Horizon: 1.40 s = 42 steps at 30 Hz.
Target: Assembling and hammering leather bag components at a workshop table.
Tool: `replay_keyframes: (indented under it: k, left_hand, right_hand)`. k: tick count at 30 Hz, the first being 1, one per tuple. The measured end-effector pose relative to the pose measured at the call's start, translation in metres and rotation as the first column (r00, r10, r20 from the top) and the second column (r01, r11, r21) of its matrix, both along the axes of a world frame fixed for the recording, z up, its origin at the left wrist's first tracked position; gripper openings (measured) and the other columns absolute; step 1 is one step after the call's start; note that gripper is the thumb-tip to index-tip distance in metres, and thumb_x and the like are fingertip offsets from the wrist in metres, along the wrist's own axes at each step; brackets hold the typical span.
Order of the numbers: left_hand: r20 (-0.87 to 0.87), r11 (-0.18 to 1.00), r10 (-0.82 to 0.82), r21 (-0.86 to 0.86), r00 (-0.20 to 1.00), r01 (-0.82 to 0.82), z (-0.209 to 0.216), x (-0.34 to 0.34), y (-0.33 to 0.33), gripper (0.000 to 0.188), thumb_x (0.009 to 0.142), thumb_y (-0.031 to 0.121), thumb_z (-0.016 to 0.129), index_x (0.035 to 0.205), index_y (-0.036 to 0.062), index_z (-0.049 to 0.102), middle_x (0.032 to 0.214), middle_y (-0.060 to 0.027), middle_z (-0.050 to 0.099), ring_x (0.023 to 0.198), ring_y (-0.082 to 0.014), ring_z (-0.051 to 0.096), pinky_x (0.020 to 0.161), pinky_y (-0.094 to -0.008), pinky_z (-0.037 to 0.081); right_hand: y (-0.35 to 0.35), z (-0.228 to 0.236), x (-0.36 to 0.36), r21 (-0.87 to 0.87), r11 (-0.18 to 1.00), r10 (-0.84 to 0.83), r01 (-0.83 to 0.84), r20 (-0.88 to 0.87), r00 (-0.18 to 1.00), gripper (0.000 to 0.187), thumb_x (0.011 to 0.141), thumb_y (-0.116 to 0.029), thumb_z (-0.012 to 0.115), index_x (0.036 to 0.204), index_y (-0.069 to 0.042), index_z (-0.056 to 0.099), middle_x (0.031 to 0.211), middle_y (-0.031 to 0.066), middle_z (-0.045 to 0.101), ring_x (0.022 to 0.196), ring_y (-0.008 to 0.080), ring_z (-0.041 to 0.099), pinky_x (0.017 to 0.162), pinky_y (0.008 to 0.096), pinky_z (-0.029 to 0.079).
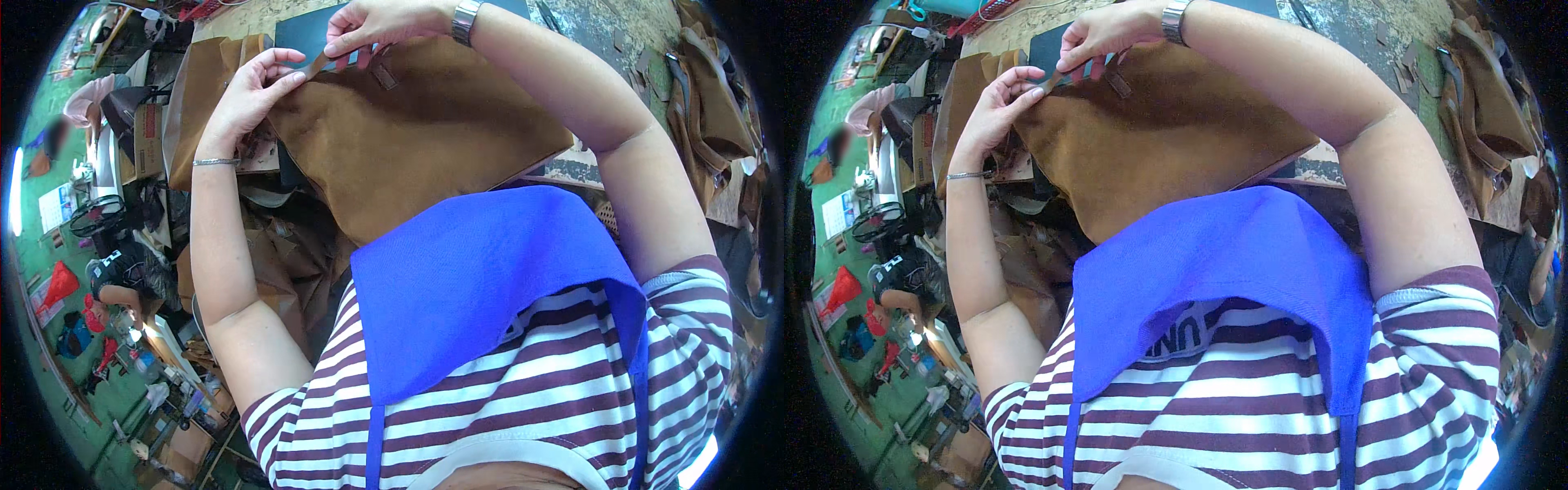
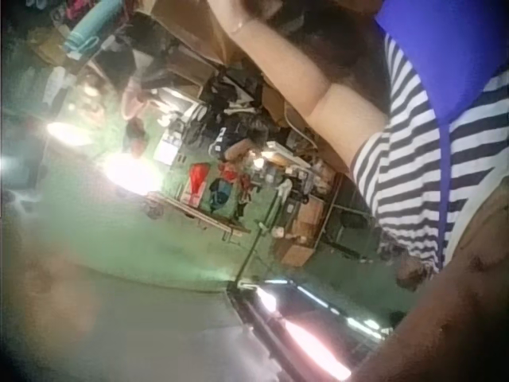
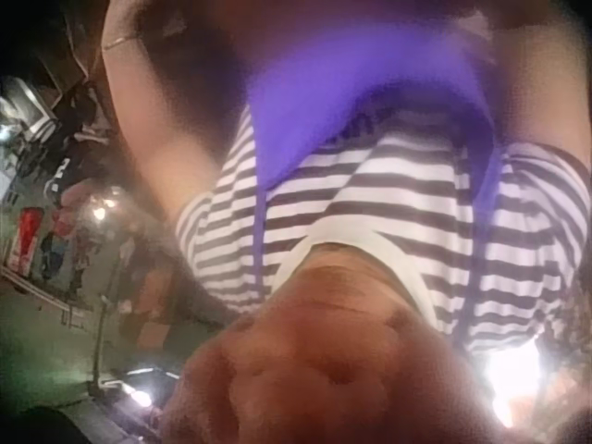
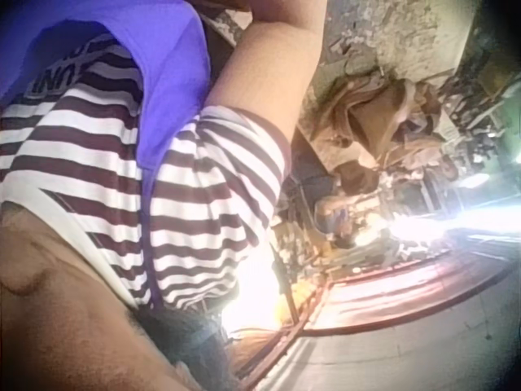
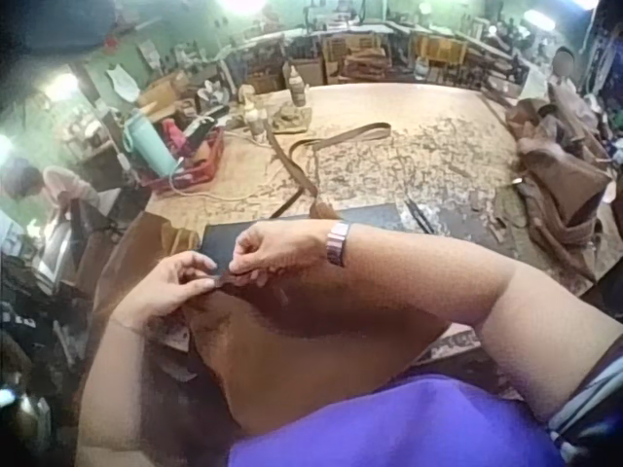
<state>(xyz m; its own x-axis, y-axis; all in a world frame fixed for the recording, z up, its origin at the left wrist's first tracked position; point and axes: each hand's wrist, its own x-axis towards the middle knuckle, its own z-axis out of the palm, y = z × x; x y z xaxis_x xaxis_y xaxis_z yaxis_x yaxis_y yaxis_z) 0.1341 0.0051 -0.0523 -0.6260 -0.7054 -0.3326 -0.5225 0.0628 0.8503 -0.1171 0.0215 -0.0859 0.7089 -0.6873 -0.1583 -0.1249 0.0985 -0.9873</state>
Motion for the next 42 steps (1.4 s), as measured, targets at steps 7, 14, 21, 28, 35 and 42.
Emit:
replay_keyframes:
  k: [7,14,21,28,35,42]
  left_hand:
    - [0.039,1.0,-0.007,0.006,0.999,0.007,0.004,0.002,0.0,0.038,0.088,0.01,0.065,0.122,0.0045,0.052,0.091,0.0025,0.06,0.083,-0.0042,0.054,0.079,-0.0195,0.044]
    - [-0.019,0.999,0.027,0.018,0.999,-0.027,0.001,-0.002,0.003,0.042,0.086,0.01,0.066,0.125,0.005,0.05,0.094,0.0001,0.062,0.087,-0.0057,0.055,0.082,-0.021,0.045]
    - [-0.008,1.0,-0.01,-0.018,1.0,0.009,-0.002,0.003,0.001,0.037,0.088,0.009,0.064,0.123,0.0065,0.052,0.094,0.0004,0.061,0.087,-0.0057,0.055,0.082,-0.0209,0.044]
    - [0.0,1.0,-0.01,-0.012,1.0,0.01,0.0,0.008,-0.001,0.033,0.089,0.009,0.063,0.12,0.0076,0.054,0.09,0.0016,0.062,0.084,-0.0047,0.054,0.079,-0.0203,0.044]
    - [-0.032,1.0,0.014,0.003,0.999,-0.014,0.002,0.012,0.003,0.032,0.088,0.009,0.065,0.118,0.0066,0.055,0.093,0.0,0.064,0.086,-0.0046,0.055,0.08,-0.0195,0.044]
    - [0.025,0.998,0.048,0.03,0.999,-0.049,0.016,0.01,0.009,0.037,0.087,0.01,0.065,0.121,0.0047,0.054,0.093,-0.0005,0.064,0.086,-0.005,0.057,0.082,-0.0198,0.044]
  right_hand:
    - [0.002,-0.003,-0.005,-0.078,0.993,-0.1,0.092,-0.095,0.99,0.022,0.089,-0.027,0.065,0.087,-0.005,0.064,0.073,-0.0027,0.061,0.064,0.0055,0.055,0.056,0.0212,0.043]
    - [0.008,-0.002,-0.008,-0.072,0.992,-0.108,0.103,-0.071,0.992,0.022,0.088,-0.026,0.066,0.083,-0.005,0.065,0.067,-0.0032,0.059,0.061,0.0048,0.052,0.055,0.0201,0.042]
    - [0.0,-0.004,0.004,0.084,0.996,-0.042,0.029,0.147,0.988,0.021,0.088,-0.027,0.067,0.079,-0.008,0.064,0.068,-0.0046,0.057,0.06,0.003,0.049,0.051,0.0197,0.037]
    - [0.002,-0.001,0.013,0.135,0.983,0.097,-0.12,0.165,0.981,0.02,0.089,-0.028,0.065,0.086,-0.008,0.063,0.085,0.0016,0.067,0.07,0.0056,0.057,0.058,0.0193,0.042]
    - [0.006,0.0,0.012,0.359,0.93,-0.01,-0.08,0.241,0.97,0.018,0.09,-0.025,0.065,0.09,-0.008,0.06,0.091,0.0039,0.068,0.079,0.0087,0.062,0.066,0.022,0.047]
    - [0.007,0.0,0.011,-0.135,0.986,-0.103,0.1,-0.014,0.995,0.021,0.087,-0.026,0.067,0.085,-0.005,0.064,0.071,-0.0022,0.06,0.059,0.0057,0.052,0.05,0.0213,0.041]
